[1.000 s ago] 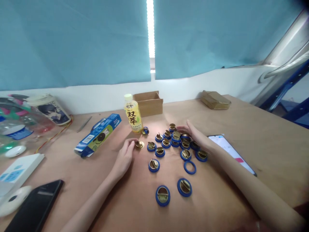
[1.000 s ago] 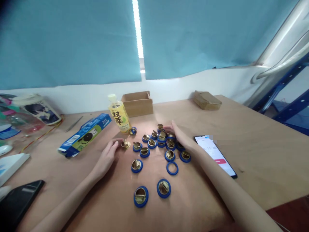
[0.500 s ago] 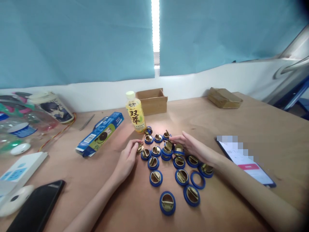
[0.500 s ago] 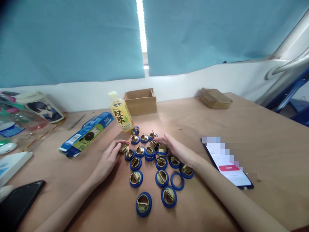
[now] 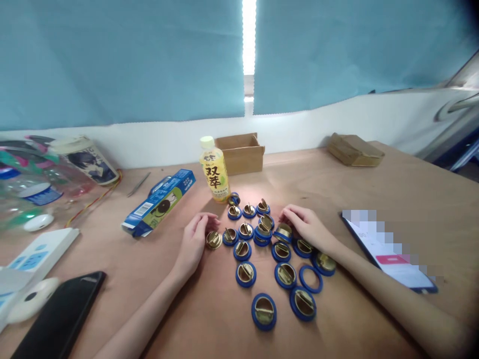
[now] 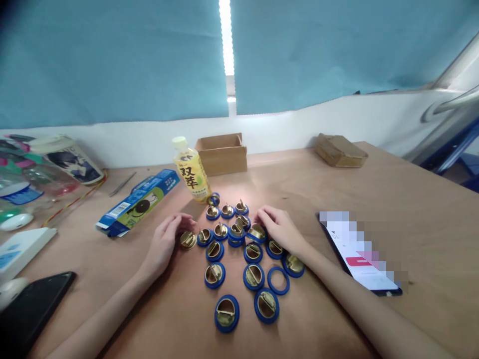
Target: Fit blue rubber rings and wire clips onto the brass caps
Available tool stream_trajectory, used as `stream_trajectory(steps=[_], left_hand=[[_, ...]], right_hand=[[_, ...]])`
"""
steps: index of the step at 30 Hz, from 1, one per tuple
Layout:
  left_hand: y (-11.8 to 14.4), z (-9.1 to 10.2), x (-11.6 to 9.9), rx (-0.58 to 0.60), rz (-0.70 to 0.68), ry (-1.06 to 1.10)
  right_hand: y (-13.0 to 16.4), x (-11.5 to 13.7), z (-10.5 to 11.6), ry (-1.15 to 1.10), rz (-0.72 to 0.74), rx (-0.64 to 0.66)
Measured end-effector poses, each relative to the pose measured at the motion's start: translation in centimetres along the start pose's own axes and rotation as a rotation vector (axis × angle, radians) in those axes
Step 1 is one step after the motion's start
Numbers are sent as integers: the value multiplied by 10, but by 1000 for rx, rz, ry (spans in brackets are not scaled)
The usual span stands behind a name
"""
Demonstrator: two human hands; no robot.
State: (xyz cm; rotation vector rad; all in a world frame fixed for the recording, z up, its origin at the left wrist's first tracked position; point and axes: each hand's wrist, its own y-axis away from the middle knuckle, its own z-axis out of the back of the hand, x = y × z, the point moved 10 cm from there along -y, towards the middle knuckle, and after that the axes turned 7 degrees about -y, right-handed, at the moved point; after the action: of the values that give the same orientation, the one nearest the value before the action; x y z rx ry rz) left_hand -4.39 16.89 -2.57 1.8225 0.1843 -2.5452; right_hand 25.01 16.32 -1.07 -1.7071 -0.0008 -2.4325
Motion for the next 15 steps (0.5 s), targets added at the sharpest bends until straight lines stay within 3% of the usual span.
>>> stream_trajectory(steps=[10, 13, 15], left_hand=[[11, -17, -17, 151, -84, -182], [13, -18, -21, 155, -103, -215], [13, -18, -23, 147, -114, -232]], right_hand=[[7, 26, 0, 168, 84, -18], [15, 54, 18, 323, 172, -82], [20, 65, 30, 320, 148, -53]])
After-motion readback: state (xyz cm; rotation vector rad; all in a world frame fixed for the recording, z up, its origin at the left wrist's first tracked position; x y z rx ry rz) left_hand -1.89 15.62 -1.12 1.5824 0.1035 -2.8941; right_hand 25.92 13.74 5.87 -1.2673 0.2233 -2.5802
